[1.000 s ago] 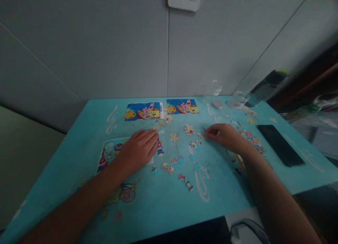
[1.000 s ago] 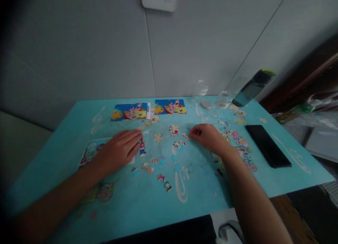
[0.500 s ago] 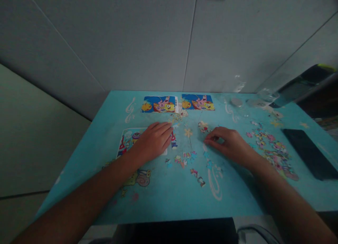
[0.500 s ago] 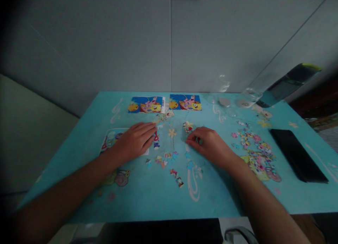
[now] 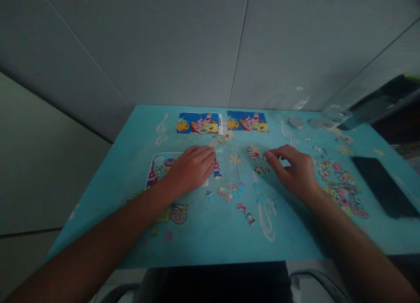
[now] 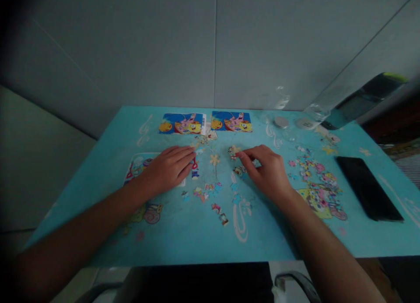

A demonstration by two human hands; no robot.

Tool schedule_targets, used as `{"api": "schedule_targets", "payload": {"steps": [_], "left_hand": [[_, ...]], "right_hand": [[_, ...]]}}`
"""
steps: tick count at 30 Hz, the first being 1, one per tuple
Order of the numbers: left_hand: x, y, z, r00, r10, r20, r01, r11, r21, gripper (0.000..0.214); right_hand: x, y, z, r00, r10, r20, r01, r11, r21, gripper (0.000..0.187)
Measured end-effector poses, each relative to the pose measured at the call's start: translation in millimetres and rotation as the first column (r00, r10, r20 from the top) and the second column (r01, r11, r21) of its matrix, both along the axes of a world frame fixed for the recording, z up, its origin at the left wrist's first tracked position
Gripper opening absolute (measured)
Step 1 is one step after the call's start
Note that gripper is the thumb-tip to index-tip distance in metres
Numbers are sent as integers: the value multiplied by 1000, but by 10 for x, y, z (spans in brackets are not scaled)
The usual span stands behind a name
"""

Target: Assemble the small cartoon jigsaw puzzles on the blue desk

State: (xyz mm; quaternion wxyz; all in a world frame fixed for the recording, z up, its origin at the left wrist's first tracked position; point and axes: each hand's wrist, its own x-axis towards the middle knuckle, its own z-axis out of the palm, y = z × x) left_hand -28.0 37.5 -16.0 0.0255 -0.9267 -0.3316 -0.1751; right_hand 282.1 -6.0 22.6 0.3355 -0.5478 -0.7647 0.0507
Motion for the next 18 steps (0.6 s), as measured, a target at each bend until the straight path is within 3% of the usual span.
{"api": "schedule_targets", "payload": {"steps": [9, 18], "left_hand": [[-8, 13, -8, 1000, 0, 5, 1, 999, -40, 35], [-17, 10, -7, 1000, -1, 10, 2, 999, -54, 36]], "right_hand": [[7, -4, 4, 1000, 1, 24, -1, 1000, 9, 20], [25, -13, 43, 995, -94, 20, 94, 996, 1, 24]]}}
